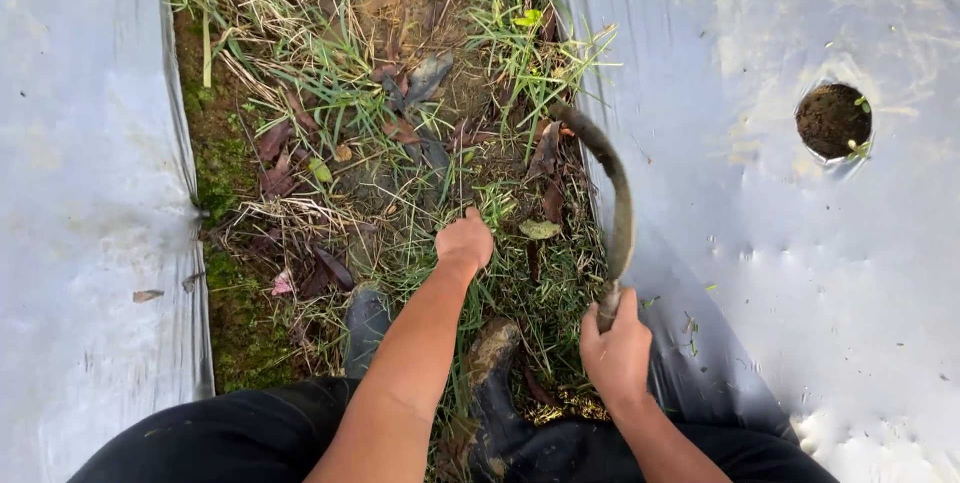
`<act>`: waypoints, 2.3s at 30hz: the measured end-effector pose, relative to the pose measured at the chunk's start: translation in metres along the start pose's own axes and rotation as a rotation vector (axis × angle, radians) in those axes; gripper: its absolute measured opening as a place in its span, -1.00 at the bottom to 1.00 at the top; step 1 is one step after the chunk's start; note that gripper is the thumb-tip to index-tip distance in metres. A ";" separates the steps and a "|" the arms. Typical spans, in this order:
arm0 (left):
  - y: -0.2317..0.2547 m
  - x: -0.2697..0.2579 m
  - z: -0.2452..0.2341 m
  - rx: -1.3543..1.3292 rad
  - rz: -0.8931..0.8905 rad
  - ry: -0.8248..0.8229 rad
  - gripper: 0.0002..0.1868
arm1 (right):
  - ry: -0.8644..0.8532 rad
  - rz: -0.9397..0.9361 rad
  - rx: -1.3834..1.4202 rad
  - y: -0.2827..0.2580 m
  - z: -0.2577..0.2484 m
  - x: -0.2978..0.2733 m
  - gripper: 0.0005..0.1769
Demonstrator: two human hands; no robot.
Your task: The person uses a sickle to cut grass and weeds growing along the edge of a plastic mulch sheet. They gather the cut grass into a bundle with their left hand and continue cutting more weeds with the sickle in their right hand.
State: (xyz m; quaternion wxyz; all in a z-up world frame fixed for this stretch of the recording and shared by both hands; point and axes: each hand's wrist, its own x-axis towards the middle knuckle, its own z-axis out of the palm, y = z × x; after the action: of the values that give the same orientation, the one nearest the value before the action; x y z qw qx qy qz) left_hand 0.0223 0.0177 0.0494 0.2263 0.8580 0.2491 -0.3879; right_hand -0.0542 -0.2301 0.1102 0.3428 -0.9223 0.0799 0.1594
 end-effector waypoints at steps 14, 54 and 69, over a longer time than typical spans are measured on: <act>-0.001 -0.006 0.012 -0.038 -0.034 -0.016 -0.54 | -0.223 0.075 -0.133 -0.025 -0.032 -0.005 -0.87; -0.012 0.006 0.010 -0.073 0.016 -0.027 -0.48 | -0.237 0.102 -0.193 -0.019 -0.013 -0.001 -0.90; -0.012 -0.004 0.007 -0.080 0.019 -0.044 -0.54 | -0.126 0.121 -0.068 -0.021 -0.025 -0.007 -0.87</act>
State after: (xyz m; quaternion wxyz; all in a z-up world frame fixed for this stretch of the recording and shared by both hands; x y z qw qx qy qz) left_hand 0.0095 0.0220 0.0460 0.2695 0.8419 0.2513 -0.3942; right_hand -0.0496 -0.2302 0.1438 0.3056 -0.9150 0.1081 0.2402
